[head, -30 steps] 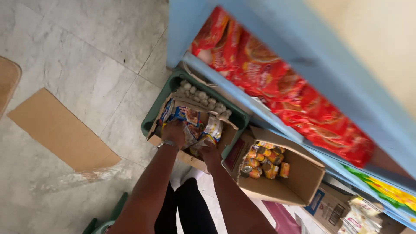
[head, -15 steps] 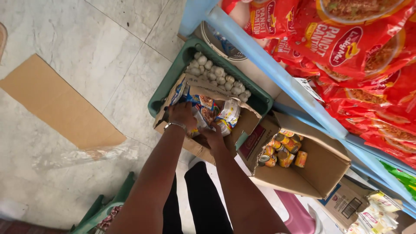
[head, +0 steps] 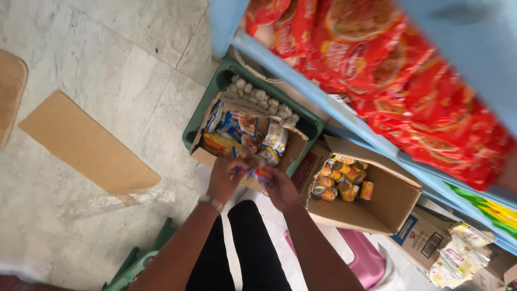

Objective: Restocking grocery store shelves by organizing packages of instant noodles and canned goods taken from boxes on the floor.

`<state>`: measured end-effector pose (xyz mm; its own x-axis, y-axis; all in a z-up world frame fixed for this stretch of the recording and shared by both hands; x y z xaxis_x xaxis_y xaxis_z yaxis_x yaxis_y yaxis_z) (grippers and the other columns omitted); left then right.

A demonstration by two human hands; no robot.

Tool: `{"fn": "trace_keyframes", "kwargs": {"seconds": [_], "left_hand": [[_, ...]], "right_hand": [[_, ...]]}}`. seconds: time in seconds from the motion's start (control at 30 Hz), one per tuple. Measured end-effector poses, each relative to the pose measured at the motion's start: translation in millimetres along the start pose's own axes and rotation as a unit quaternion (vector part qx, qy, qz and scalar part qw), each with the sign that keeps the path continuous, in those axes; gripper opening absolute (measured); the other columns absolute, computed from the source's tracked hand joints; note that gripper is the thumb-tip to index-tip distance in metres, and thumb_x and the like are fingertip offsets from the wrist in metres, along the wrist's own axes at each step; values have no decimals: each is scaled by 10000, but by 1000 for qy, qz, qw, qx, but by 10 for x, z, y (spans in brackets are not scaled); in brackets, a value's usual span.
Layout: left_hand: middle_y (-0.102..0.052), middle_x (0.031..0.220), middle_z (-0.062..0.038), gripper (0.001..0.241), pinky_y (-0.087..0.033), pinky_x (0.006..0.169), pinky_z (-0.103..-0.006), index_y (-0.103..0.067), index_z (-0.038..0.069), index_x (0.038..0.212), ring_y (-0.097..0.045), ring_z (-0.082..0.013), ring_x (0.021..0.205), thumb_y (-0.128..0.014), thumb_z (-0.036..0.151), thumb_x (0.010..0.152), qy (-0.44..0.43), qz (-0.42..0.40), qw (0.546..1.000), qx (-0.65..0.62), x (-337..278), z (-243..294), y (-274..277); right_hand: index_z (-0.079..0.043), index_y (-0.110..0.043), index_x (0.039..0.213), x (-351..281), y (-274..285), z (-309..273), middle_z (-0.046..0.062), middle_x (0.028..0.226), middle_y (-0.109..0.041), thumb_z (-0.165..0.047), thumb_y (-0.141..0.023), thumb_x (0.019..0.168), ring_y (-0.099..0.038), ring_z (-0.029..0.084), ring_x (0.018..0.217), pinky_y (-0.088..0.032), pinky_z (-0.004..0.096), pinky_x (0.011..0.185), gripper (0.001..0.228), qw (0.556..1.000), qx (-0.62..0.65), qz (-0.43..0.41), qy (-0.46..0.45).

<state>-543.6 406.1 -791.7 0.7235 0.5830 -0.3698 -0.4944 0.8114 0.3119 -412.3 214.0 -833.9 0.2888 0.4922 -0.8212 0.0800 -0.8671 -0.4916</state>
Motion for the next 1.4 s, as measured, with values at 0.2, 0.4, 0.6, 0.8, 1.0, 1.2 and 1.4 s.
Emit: {"fn": "trace_keyframes", "kwargs": {"seconds": [0.2, 0.4, 0.6, 0.8, 1.0, 1.2, 1.4], "left_hand": [[-630, 1097, -67, 230, -597, 836, -293, -796, 136, 1025, -692, -210, 1017, -781, 58, 809, -7, -21, 995, -93, -790, -47, 59], [-638, 994, 4, 370, -508, 755, -275, -659, 98, 1237, -585, -131, 894, -737, 116, 875, 224, -69, 905, -356, -977, 732, 394], [-787, 994, -18, 288, -583, 823, -261, -704, 34, 1109, -727, -103, 901, -768, 164, 860, 210, -163, 919, -292, -1099, 1586, 782], [-737, 924, 3, 300, -498, 690, -242, -727, 7, 1104, -628, -70, 810, -753, 244, 922, 195, -244, 921, -232, -1192, 2530, 1130], [-630, 792, 0, 307, -479, 581, -266, -715, 97, 1114, -576, -77, 713, -744, 324, 910, 129, -266, 941, -166, -1088, 3009, 1114], [-687, 821, -4, 319, -562, 649, -259, -706, 42, 1062, -633, -67, 751, -726, 329, 925, 94, -322, 925, -180, -982, 3636, 973], [-759, 969, -52, 264, -626, 780, -312, -703, 63, 1114, -726, -114, 893, -712, 224, 905, 93, -371, 891, -245, -841, 3849, 452]], "right_hand": [[-76, -515, 1297, -679, 66, 21, 109, 1169, -644, 9, -696, 915, -637, 281, 1097, -569, 465, 888, 432, 993, -101, 57, 22], [-144, -515, 1365, -1782, -927, -456, 39, 1193, -665, 95, -686, 800, -649, 234, 1119, -565, 425, 920, 637, 986, -161, 19, 40], [-87, -612, 1313, -2689, -1301, -812, 46, 1181, -711, -80, -657, 922, -674, 185, 1097, -559, 391, 960, 394, 978, -203, 21, 31], [-67, -679, 1085, -3381, -1378, -1071, 41, 1009, -737, -117, -691, 935, -696, 170, 941, -587, 394, 882, 158, 976, -183, 51, 106], [-59, -693, 1031, -4236, -1774, -1329, 27, 957, -736, -127, -711, 938, -696, 137, 886, -593, 356, 813, 117, 963, -183, 22, 197], [-68, -678, 1019, -4852, -1782, -1555, 23, 929, -753, -99, -707, 924, -709, 124, 842, -596, 331, 774, 104, 944, -167, 9, 284], [-60, -656, 1018, -5000, -1352, -1771, 13, 893, -739, -97, -709, 938, -700, 111, 812, -581, 312, 739, 102, 929, -139, 5, 343]]}}
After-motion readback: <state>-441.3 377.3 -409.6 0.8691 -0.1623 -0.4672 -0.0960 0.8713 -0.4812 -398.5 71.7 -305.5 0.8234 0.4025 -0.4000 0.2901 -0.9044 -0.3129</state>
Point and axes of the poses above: each hand's wrist, its own x-axis towards the middle knuckle, its own y-axis out of the back of the hand, z = x × y, the point moved 1 cm from there along x, towards the middle knuckle
